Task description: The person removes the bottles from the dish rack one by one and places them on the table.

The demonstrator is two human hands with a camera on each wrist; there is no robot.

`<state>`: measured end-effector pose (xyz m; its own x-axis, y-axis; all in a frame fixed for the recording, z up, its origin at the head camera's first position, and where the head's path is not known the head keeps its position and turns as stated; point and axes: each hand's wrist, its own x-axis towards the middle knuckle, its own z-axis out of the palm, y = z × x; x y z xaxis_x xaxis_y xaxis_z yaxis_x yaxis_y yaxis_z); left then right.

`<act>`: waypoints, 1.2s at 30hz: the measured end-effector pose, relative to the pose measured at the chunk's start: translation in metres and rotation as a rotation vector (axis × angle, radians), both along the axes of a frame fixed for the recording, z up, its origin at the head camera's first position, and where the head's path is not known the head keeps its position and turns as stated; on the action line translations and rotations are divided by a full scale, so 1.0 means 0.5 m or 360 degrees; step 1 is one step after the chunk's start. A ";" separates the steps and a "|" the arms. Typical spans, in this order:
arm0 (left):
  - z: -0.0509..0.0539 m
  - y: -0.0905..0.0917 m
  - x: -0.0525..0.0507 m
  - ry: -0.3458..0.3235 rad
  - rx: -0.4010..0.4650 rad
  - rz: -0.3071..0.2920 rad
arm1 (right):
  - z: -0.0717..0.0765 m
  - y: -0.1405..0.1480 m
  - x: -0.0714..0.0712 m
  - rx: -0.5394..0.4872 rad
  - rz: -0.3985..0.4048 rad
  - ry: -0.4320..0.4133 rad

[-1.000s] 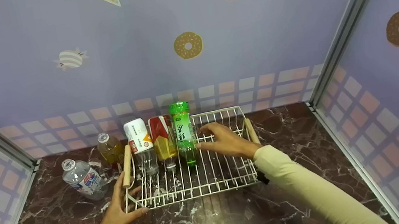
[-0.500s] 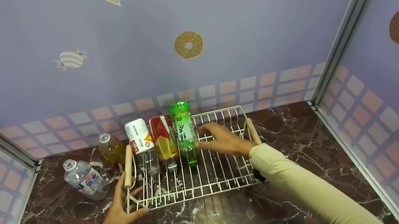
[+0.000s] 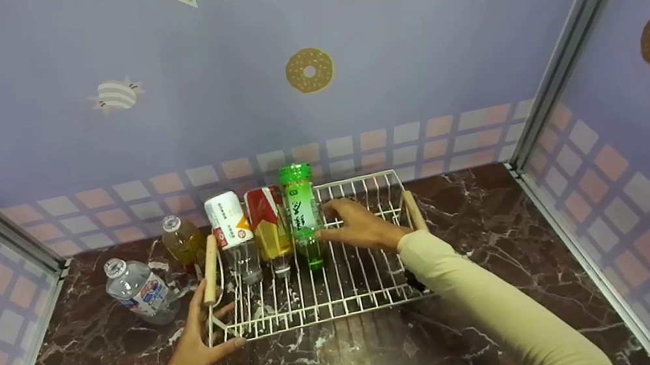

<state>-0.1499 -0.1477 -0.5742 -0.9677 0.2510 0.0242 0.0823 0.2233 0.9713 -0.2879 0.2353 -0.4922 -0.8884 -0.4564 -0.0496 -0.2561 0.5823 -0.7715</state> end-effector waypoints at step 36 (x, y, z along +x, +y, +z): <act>-0.009 0.001 -0.007 0.0053 0.0054 -0.0018 | -0.041 -0.045 -0.048 0.0059 -0.0053 -0.0148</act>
<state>-0.1536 -0.1473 -0.5786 -0.9634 0.2601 0.0648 0.1167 0.1892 0.9750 -0.3118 0.2126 -0.5124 -0.8938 -0.4229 -0.1492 -0.1641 0.6181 -0.7688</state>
